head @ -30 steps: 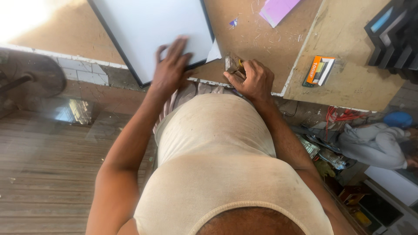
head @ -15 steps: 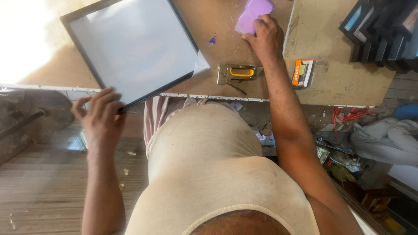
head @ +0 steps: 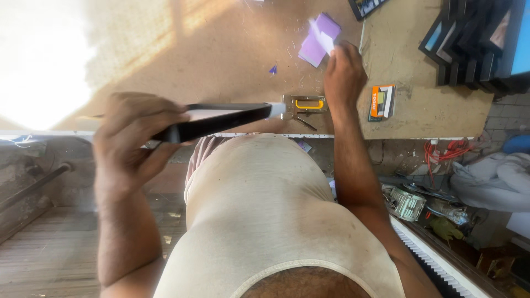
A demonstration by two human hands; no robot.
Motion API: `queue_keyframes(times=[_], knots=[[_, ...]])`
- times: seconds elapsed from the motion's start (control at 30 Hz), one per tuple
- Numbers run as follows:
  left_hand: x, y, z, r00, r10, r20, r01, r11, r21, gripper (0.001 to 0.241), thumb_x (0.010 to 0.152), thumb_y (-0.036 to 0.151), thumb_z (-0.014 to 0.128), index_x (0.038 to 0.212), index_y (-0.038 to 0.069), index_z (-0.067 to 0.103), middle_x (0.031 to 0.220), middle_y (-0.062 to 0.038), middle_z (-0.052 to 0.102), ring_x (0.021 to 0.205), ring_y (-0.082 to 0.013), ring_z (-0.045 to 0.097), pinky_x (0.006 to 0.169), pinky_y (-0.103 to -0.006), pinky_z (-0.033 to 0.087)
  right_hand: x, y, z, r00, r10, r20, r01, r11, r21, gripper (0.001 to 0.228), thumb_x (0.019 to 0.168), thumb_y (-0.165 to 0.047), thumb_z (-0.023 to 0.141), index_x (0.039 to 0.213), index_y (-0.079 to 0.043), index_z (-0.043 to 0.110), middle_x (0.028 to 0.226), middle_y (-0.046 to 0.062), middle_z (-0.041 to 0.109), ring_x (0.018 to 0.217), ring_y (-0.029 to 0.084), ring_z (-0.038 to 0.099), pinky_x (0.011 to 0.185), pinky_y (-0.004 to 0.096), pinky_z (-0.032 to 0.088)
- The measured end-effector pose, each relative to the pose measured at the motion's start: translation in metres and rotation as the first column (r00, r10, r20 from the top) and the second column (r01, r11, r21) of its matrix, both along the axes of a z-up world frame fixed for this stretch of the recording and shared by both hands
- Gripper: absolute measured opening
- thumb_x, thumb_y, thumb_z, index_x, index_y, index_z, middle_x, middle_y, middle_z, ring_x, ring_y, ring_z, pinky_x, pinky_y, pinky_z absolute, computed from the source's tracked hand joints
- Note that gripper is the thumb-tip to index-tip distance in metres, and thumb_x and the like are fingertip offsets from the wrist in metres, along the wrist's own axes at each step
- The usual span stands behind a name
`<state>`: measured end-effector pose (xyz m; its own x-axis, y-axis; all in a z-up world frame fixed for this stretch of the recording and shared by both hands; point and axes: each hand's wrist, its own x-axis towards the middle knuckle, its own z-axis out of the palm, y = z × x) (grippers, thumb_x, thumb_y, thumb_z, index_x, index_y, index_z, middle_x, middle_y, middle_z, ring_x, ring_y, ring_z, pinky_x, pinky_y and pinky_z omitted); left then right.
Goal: The person inserts printed images into black frames, places them on a table, and uses a handheld tool to press the backing into the frame. The person repeats this process for several different images, stacking the finished frames on the table.
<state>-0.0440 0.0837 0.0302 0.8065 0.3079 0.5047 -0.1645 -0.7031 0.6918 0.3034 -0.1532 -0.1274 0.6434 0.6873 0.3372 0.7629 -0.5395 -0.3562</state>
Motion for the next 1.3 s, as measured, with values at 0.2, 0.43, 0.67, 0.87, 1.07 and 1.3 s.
queue_keyframes(times=[0.2, 0.43, 0.67, 0.87, 1.07, 1.3], knots=[[0.036, 0.005, -0.001, 0.996, 0.046, -0.077, -0.048, 0.998, -0.036, 0.040, 0.094, 0.031, 0.085, 0.128, 0.012, 0.072, 0.106, -0.006, 0.067, 0.101, -0.0180, 0.064, 0.080, -0.0303, 0.057, -0.073, 0.000, 0.114, 0.556, 0.366, -0.746, 0.257, 0.778, 0.573, 0.014, 0.112, -0.009, 0.062, 0.118, 0.004, 0.063, 0.106, 0.011, 0.068, 0.090, 0.018, 0.070, 0.077, 0.034, 0.063], [0.051, 0.019, 0.001, 0.999, -0.050, -0.016, 0.050, 0.999, 0.015, 0.052, 0.098, 0.039, 0.085, 0.134, 0.007, 0.065, 0.121, -0.008, 0.068, 0.111, -0.0238, 0.066, 0.092, -0.0373, 0.057, -0.141, 0.028, 0.166, 0.625, 0.547, -0.557, -0.040, 0.735, 0.677, 0.019, 0.105, 0.000, 0.077, 0.120, 0.003, 0.066, 0.104, 0.017, 0.073, 0.090, 0.020, 0.074, 0.078, 0.033, 0.063], [0.048, 0.026, 0.006, 0.995, -0.094, -0.042, 0.090, 0.992, -0.092, 0.043, 0.107, 0.031, 0.078, 0.135, 0.006, 0.057, 0.123, -0.007, 0.069, 0.113, -0.0217, 0.067, 0.095, -0.0362, 0.057, -0.149, 0.065, 0.159, 0.773, 0.516, -0.368, -0.240, 0.776, 0.583, 0.027, 0.094, 0.005, 0.081, 0.112, 0.005, 0.061, 0.105, 0.018, 0.071, 0.109, 0.028, 0.074, 0.100, 0.041, 0.060], [0.057, 0.025, 0.011, 0.997, -0.061, 0.036, 0.065, 0.990, -0.122, 0.030, 0.099, 0.019, 0.082, 0.109, 0.012, 0.055, 0.119, -0.019, 0.059, 0.106, -0.0255, 0.066, 0.088, -0.0342, 0.061, -0.157, 0.063, 0.167, 0.722, 0.479, -0.500, -0.162, 0.819, 0.551, 0.023, 0.099, 0.008, 0.079, 0.117, 0.005, 0.065, 0.113, 0.017, 0.069, 0.108, 0.027, 0.074, 0.094, 0.035, 0.063], [0.051, 0.021, 0.013, 0.995, -0.076, 0.072, 0.078, 0.997, -0.027, 0.024, 0.097, 0.025, 0.080, 0.114, 0.013, 0.067, 0.120, -0.017, 0.059, 0.108, -0.0258, 0.064, 0.086, -0.0334, 0.063, -0.160, 0.060, 0.176, 0.736, 0.466, -0.491, -0.187, 0.837, 0.514, 0.024, 0.099, 0.005, 0.080, 0.117, 0.005, 0.065, 0.113, 0.018, 0.069, 0.108, 0.026, 0.073, 0.094, 0.031, 0.062], [0.039, 0.008, 0.002, 0.972, -0.235, 0.027, 0.236, 0.971, -0.025, 0.024, 0.098, 0.025, 0.079, 0.108, 0.008, 0.067, 0.110, -0.008, 0.069, 0.106, -0.0200, 0.069, 0.087, -0.0347, 0.063, -0.146, 0.046, 0.154, 0.708, 0.606, -0.362, -0.340, 0.742, 0.578, 0.024, 0.092, -0.014, 0.080, 0.108, 0.001, 0.069, 0.097, 0.015, 0.070, 0.083, 0.016, 0.070, 0.060, 0.028, 0.055]])
